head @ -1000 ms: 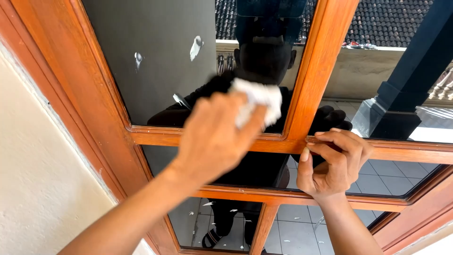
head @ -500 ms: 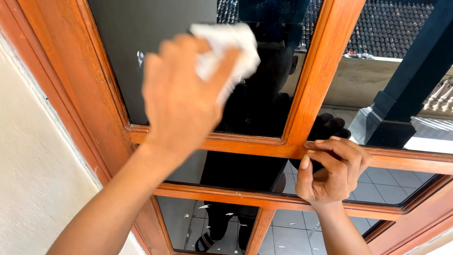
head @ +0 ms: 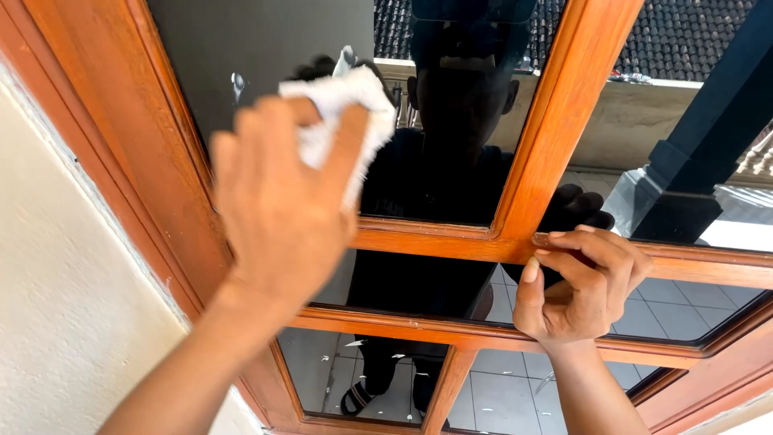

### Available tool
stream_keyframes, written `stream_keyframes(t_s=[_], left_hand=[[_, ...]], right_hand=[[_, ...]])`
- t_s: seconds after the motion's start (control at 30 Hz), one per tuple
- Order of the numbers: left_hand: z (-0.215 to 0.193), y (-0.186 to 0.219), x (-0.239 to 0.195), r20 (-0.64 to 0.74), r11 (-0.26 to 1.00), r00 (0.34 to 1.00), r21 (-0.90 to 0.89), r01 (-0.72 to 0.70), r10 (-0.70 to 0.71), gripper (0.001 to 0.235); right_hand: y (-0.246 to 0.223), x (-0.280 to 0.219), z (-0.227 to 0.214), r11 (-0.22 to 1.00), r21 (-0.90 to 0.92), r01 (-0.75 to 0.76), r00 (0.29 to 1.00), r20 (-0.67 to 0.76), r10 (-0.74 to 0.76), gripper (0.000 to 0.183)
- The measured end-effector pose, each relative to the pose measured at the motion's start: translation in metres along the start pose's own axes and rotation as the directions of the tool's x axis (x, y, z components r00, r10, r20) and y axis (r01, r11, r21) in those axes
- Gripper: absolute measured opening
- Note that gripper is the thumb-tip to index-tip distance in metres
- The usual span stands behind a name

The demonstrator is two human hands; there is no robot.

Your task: The person wipes the glass panes and frame of a wooden door clean with a cloth, alternating between hands and occasionally unfolding and folding the cloth.

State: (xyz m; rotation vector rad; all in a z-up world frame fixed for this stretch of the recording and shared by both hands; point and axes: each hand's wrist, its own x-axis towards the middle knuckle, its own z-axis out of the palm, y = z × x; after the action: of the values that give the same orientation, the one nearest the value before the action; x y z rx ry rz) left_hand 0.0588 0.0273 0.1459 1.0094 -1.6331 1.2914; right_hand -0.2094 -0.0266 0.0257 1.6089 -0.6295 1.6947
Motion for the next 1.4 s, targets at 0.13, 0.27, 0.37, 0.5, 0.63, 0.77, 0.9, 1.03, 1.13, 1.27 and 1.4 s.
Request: stream_keyframes(t_s=[0.13, 0.27, 0.37, 0.5, 0.63, 0.77, 0.9, 1.03, 1.13, 1.27, 1.4], left_hand=[[0.017, 0.04, -0.033, 0.038, 0.938, 0.997, -0.342, -0.048, 0.065, 0.028], [0.004, 0.026, -0.025, 0.057, 0.977, 0.988, -0.164, -0.133, 0.144, 0.026], [-0.007, 0.003, -0.016, -0.001, 0.999, 1.0, 0.026, 0.018, -0.018, 0.026], [0.009, 0.032, -0.037, 0.049, 0.993, 0.995, -0.082, 0.09, -0.086, 0.029], [0.016, 0.071, -0.047, 0.088, 0.94, 0.996, -0.34, 0.033, -0.003, 0.028], [0.005, 0.036, -0.05, 0.106, 0.968, 0.994, -0.244, 0.056, -0.031, 0.03], [-0.008, 0.01, -0.05, 0.129, 0.973, 0.964, 0.025, 0.23, -0.231, 0.035], [0.009, 0.067, -0.049, 0.081, 0.969, 0.978, -0.141, 0.201, -0.191, 0.036], [0.007, 0.089, -0.042, 0.143, 0.928, 0.99, -0.369, 0.056, -0.003, 0.032], [0.003, 0.075, -0.026, 0.201, 0.929, 0.969, -0.366, -0.063, 0.144, 0.036], [0.029, 0.066, -0.002, -0.05, 0.963, 0.986, -0.212, -0.168, 0.161, 0.029]], right_hand=[[-0.002, -0.003, 0.0, 1.0, -0.009, 0.0, 1.0, 0.007, 0.0, 0.013], [-0.001, -0.003, -0.001, 1.0, -0.007, 0.009, 0.999, 0.032, -0.009, 0.012], [0.0, -0.002, -0.001, 1.0, 0.001, 0.014, 1.0, 0.026, -0.014, 0.013], [0.0, -0.004, 0.001, 1.0, -0.011, 0.012, 1.0, 0.024, -0.012, 0.016], [0.0, -0.004, -0.003, 1.0, 0.013, 0.0, 1.0, 0.0, 0.0, 0.015], [0.002, -0.004, -0.004, 1.0, 0.011, 0.001, 1.0, 0.02, -0.001, 0.016], [0.003, -0.007, -0.003, 0.999, 0.035, 0.0, 1.0, -0.003, 0.0, 0.016], [0.002, -0.004, -0.005, 0.999, 0.021, -0.029, 1.0, -0.009, 0.029, 0.017], [0.004, -0.009, -0.006, 0.999, 0.023, -0.031, 0.999, -0.008, 0.031, 0.017], [0.005, -0.008, -0.007, 0.999, 0.041, -0.015, 1.0, 0.007, 0.015, 0.016], [0.005, -0.006, -0.006, 0.998, 0.063, 0.002, 1.0, -0.014, -0.001, 0.014]])
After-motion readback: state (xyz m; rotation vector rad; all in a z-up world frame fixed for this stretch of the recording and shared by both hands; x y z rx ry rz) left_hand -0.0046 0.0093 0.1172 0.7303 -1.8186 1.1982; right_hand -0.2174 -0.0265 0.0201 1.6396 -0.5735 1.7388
